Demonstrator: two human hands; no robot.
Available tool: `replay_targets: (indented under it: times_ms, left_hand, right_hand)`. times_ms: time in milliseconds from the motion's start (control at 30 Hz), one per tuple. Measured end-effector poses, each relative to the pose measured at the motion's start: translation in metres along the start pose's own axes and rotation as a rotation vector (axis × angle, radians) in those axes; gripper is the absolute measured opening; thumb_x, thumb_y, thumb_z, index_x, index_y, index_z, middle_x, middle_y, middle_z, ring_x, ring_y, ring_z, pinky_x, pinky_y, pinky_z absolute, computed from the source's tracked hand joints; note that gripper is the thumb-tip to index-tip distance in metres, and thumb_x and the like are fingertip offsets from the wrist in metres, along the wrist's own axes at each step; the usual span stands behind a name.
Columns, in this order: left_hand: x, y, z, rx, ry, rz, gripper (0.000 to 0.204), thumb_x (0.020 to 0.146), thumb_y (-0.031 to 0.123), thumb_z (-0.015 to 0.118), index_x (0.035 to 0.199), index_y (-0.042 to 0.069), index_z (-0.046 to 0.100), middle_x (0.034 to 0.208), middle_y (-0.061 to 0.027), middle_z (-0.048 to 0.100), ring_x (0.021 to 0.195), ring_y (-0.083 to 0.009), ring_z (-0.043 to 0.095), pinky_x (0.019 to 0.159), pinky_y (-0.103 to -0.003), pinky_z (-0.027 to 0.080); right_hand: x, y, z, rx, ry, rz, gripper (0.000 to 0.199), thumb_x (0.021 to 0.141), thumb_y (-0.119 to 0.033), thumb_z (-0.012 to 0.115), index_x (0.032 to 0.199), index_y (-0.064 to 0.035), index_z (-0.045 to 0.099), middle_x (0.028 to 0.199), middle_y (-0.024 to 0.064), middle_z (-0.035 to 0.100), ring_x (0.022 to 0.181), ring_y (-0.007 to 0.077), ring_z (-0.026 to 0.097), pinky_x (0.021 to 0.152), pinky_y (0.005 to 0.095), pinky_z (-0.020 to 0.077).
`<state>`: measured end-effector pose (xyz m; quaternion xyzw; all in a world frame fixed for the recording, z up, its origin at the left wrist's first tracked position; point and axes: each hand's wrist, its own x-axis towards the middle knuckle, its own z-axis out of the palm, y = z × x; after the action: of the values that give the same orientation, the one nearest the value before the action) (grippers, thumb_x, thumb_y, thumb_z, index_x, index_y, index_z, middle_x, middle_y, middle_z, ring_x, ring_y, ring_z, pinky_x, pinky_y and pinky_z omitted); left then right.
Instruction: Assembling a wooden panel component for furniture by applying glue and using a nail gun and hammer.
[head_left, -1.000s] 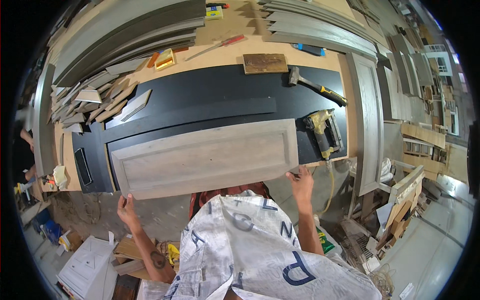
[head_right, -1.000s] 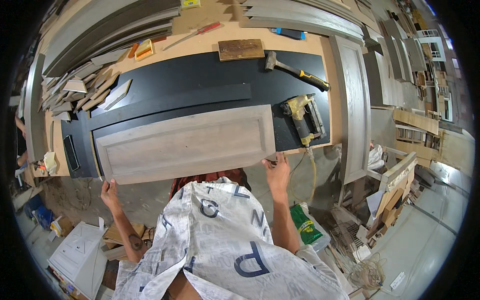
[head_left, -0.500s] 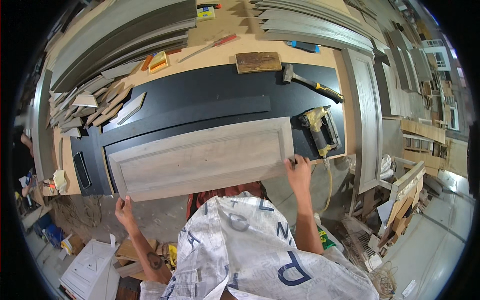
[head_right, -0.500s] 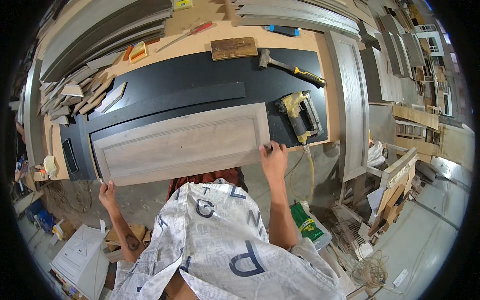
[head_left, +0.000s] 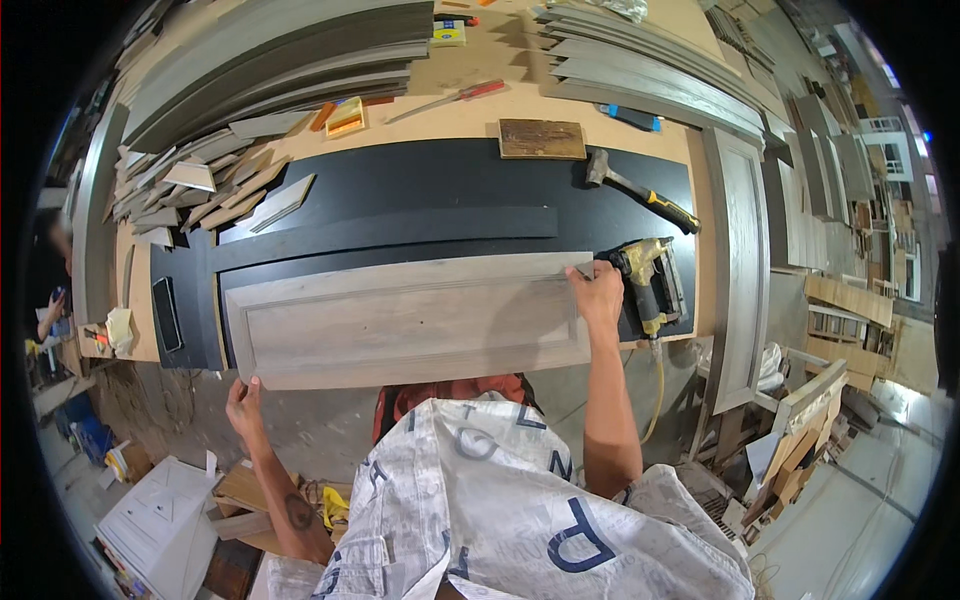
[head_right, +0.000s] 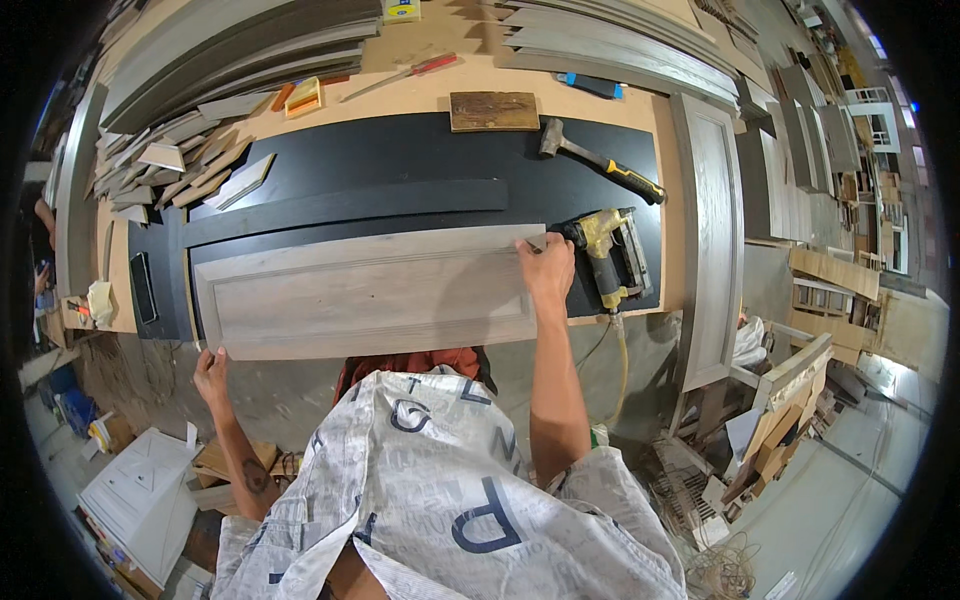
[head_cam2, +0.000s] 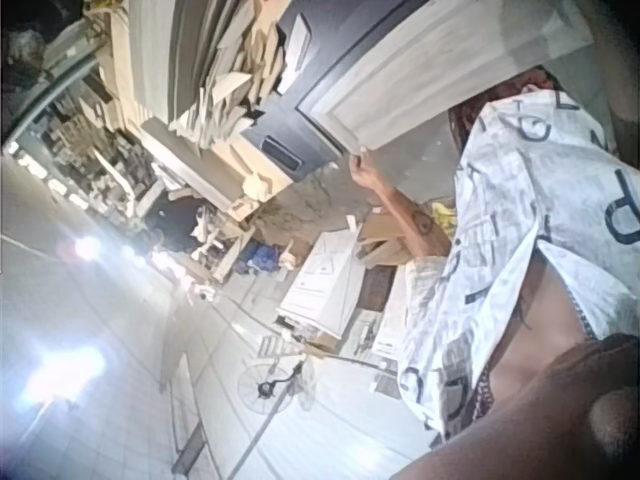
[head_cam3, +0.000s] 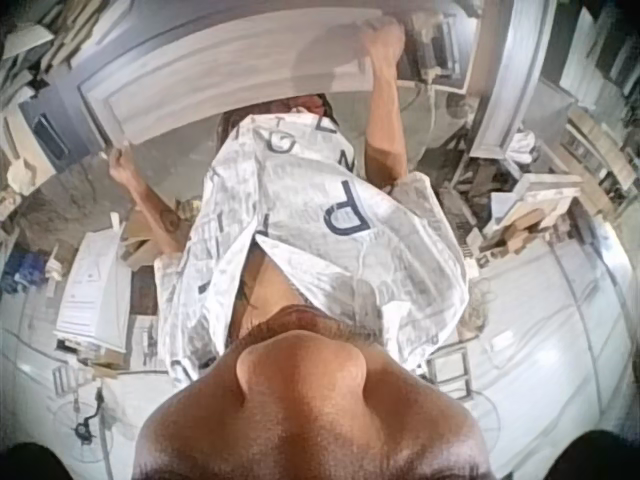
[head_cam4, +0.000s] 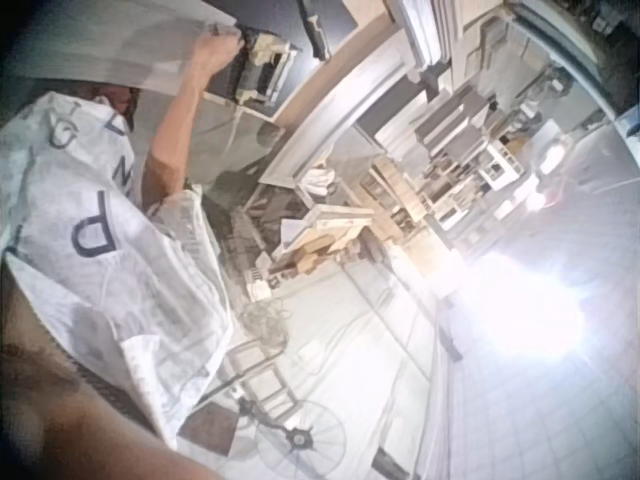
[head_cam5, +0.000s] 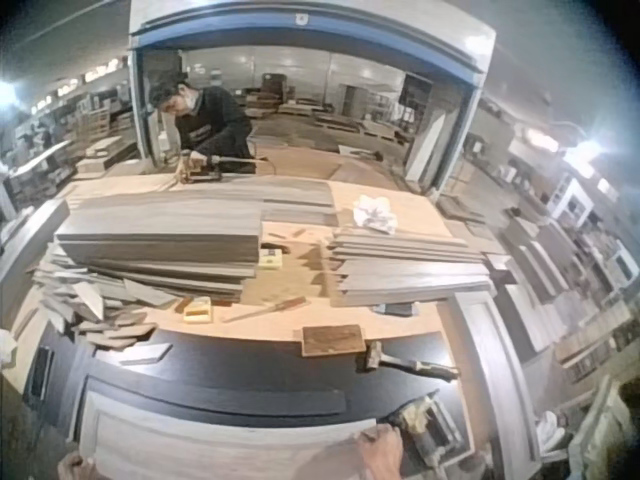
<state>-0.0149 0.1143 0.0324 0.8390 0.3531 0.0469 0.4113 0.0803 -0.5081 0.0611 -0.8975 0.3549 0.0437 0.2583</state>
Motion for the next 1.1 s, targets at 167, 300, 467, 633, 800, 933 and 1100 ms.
replay_targets:
  times_ms: [167, 300, 467, 633, 800, 933, 1100]
  left_hand:
    - [0.002, -0.005, 0.003, -0.071, 0.012, 0.017, 0.054, 0.083, 0.033, 0.079, 0.111, -0.011, 0.063, 0.086, -0.0029, 0.062, 0.074, -0.0102, 0.052, 0.066, -0.023, 0.043]
    - [-0.001, -0.016, -0.004, 0.063, 0.131, 0.049, 0.053, 0.083, 0.031, 0.079, 0.111, -0.011, 0.064, 0.085, -0.0041, 0.064, 0.075, -0.011, 0.054, 0.068, -0.024, 0.044]
    - [-0.007, -0.018, -0.016, 0.024, 0.04, 0.172, 0.043, 0.081, 0.032, 0.079, 0.095, -0.006, 0.066, 0.075, -0.0005, 0.061, 0.072, -0.0102, 0.053, 0.068, -0.026, 0.044]
    - [-0.021, 0.026, 0.01, -0.028, 0.104, 0.153, 0.044, 0.079, 0.035, 0.077, 0.095, -0.004, 0.067, 0.073, -0.0065, 0.063, 0.073, -0.0127, 0.057, 0.068, -0.028, 0.046]
    - [-0.009, 0.027, -0.001, 0.216, 0.157, -0.052, 0.06, 0.076, 0.04, 0.079, 0.11, -0.008, 0.066, 0.093, -0.0178, 0.07, 0.085, -0.0241, 0.066, 0.077, -0.034, 0.05]
    - [0.015, 0.033, 0.008, 0.198, 0.226, 0.16, 0.061, 0.074, 0.036, 0.08, 0.114, -0.007, 0.064, 0.105, -0.0267, 0.067, 0.099, -0.0408, 0.064, 0.086, -0.043, 0.05]
    - [0.025, 0.064, 0.018, 0.238, 0.127, 0.165, 0.051, 0.07, 0.016, 0.081, 0.114, -0.006, 0.064, 0.094, -0.0235, 0.066, 0.089, -0.0374, 0.065, 0.08, -0.041, 0.05]
  right_hand:
    - [0.006, 0.008, 0.006, -0.037, 0.031, -0.068, 0.054, 0.075, -0.033, 0.081, 0.107, 0.0072, 0.064, 0.103, 0.0248, 0.063, 0.101, 0.0406, 0.059, 0.088, 0.0444, 0.0477]
    - [0.0, 0.004, 0.01, -0.064, 0.104, -0.148, 0.053, 0.075, -0.036, 0.08, 0.104, 0.0066, 0.066, 0.098, 0.024, 0.066, 0.096, 0.0397, 0.063, 0.085, 0.0432, 0.0494]
    - [0.007, 0.009, 0.007, -0.069, -0.025, -0.1, 0.061, 0.072, -0.038, 0.084, 0.108, 0.0081, 0.066, 0.105, 0.0257, 0.068, 0.1, 0.0358, 0.067, 0.087, 0.0402, 0.052]
    - [0.022, 0.039, 0.008, -0.062, 0.009, -0.147, 0.06, 0.074, -0.036, 0.083, 0.107, 0.0105, 0.064, 0.101, 0.025, 0.069, 0.097, 0.0336, 0.068, 0.086, 0.0394, 0.0519]
    - [0.015, 0.033, 0.004, 0.03, -0.081, -0.228, 0.052, 0.078, -0.03, 0.079, 0.106, 0.0114, 0.063, 0.095, 0.0191, 0.07, 0.088, 0.0261, 0.068, 0.082, 0.0341, 0.0506]
    - [0.018, 0.063, 0.016, 0.253, -0.196, -0.225, 0.038, 0.078, -0.015, 0.08, 0.102, 0.0097, 0.063, 0.093, 0.0144, 0.071, 0.084, 0.0205, 0.067, 0.078, 0.0305, 0.0508]
    - [0.018, 0.075, 0.023, -0.009, -0.008, -0.184, 0.042, 0.071, -0.011, 0.084, 0.101, 0.0092, 0.064, 0.091, 0.0158, 0.07, 0.079, 0.0223, 0.066, 0.076, 0.0333, 0.0517]
